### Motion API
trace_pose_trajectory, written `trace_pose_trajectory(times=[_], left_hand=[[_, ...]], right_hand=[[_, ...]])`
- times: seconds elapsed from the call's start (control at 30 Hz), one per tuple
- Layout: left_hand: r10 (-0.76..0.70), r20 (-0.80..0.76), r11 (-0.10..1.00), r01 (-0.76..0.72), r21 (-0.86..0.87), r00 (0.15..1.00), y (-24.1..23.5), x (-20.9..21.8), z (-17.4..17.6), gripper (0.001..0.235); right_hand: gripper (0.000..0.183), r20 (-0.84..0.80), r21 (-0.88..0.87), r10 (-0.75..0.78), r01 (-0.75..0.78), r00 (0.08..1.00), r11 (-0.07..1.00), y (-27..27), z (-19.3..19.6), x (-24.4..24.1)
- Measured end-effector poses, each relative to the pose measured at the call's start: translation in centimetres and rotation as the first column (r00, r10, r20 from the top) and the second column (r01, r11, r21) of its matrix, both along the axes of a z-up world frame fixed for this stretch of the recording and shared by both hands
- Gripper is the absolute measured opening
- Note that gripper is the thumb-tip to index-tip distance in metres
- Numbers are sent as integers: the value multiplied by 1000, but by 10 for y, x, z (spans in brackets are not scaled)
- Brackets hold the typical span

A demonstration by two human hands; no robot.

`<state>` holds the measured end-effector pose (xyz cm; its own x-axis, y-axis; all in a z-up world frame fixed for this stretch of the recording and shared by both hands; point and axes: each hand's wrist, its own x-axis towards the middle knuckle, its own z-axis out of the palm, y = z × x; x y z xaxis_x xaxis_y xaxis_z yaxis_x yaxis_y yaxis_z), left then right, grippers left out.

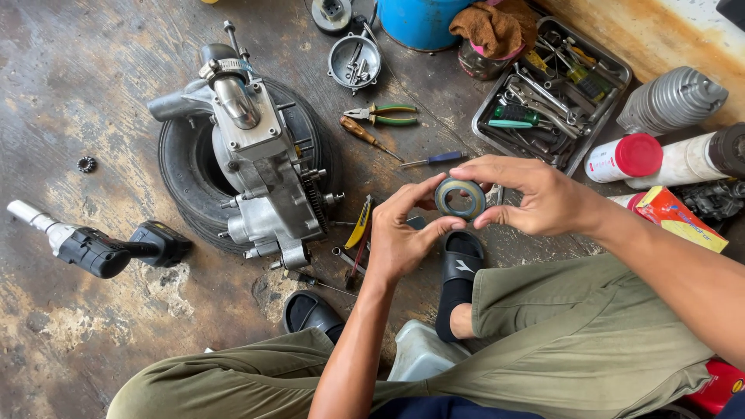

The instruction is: The person works on a disassembled engine placed on a tire, handling a bearing and a small box of parts. They use a screwdriver to manipulate a small component and then reassemble parts of the engine casing.

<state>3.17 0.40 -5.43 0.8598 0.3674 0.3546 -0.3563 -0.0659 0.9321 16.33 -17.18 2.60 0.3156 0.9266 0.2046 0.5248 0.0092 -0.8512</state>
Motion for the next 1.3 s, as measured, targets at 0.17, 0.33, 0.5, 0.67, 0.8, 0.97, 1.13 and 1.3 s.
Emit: trace_pose_trajectory(times=[0.17,0.33,0.5,0.67,0.8,0.97,1.13,1.3], left_hand=[[-64,-94,997,60,-52,994,5,-2,-28,48],[-113,-171,993,105,-58,979,15,-2,-36,28],[170,-376,984,-177,15,911,23,-1,-49,26],[202,-548,978,-139,155,812,18,-2,-72,17],[18,-548,995,38,91,836,14,2,-57,36],[-369,-393,826,104,-554,842,4,5,-70,80],[-335,-340,829,104,-549,879,-1,7,-73,60],[-266,-315,899,116,-423,911,-12,9,-65,36]], right_hand=[[60,96,-83,39,-31,995,996,-1,-5,-2],[61,229,-151,58,-23,972,988,4,0,-7],[61,532,-292,147,18,834,956,1,-16,-7],[66,557,-506,252,83,792,859,-9,-45,2],[66,567,-532,248,120,785,838,-6,-44,4],[61,350,-424,65,95,935,901,-4,-15,11],[62,144,-302,-50,92,988,949,-7,-3,20],[60,53,-264,-72,83,996,961,-8,-3,16]])
